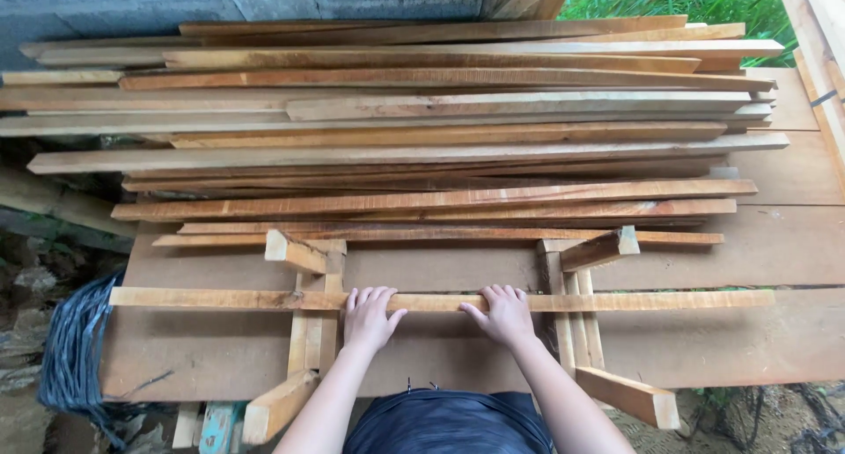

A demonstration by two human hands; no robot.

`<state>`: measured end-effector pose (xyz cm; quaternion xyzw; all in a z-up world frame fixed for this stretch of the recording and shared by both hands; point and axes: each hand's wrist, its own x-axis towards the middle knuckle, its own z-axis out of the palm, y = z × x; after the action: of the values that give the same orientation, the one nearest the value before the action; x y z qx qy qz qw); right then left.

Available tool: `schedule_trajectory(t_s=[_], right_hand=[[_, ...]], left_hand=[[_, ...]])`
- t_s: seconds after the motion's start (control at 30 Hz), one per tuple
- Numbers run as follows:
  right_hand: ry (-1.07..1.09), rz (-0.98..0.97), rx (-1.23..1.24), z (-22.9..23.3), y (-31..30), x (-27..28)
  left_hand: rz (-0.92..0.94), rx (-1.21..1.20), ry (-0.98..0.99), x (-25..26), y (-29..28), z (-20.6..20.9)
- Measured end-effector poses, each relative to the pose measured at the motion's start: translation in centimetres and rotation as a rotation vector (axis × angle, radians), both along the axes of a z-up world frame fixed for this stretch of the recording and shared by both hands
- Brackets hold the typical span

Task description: Bundling and tying long wooden planks together using plastic strapping by hand.

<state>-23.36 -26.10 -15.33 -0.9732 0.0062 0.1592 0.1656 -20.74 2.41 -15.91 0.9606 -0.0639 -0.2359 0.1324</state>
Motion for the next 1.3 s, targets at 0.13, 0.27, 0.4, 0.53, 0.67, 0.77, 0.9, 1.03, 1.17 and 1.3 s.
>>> schedule_trajectory(t_s=[0.13, 0.27, 0.4, 0.53, 0.67, 0.77, 0.9, 1.03, 1.17, 1.3], right_hand=[[-0.012, 0.016, 0.02, 0.0, 0.4, -3.1], [0.03, 0.021, 0.014, 1.6, 0.8, -5.8], [0.025, 0.01, 0.028, 1.8, 0.8, -7.5], [0.078, 0.01, 0.045, 2.3, 0.8, -8.4], [0.097, 0.006, 0.055, 2.2, 0.9, -8.6], [0.098, 0.0, 0.058, 2.2, 0.7, -8.7], [0.089, 0.011, 0.064, 2.1, 0.8, -8.7], [0.042, 0.016, 0.064, 1.1, 0.4, -9.0], [0.055, -0.004, 0.073, 2.3, 1.0, -9.5], [0.089, -0.014, 0.061, 1.9, 0.9, -10.4]], left_hand=[[0.012, -0.033, -0.017, -3.3, 0.6, 0.6], [0.016, -0.055, -0.046, -6.2, 1.0, 0.6], [0.04, -0.045, 0.052, -7.6, 1.0, 2.7], [0.084, -0.039, 0.06, -9.7, 1.3, 2.5], [0.113, -0.027, 0.142, -9.2, 0.8, 3.5], [0.1, -0.017, 0.203, -8.9, 1.3, 2.3], [-0.011, -0.121, 0.212, -9.4, 2.3, -0.1], [-0.024, -0.112, 0.241, -9.0, 2.1, 0.1], [-0.054, -0.106, 0.194, -9.6, 2.4, 0.1], [-0.05, -0.077, 0.188, -9.8, 2.3, 0.6]])
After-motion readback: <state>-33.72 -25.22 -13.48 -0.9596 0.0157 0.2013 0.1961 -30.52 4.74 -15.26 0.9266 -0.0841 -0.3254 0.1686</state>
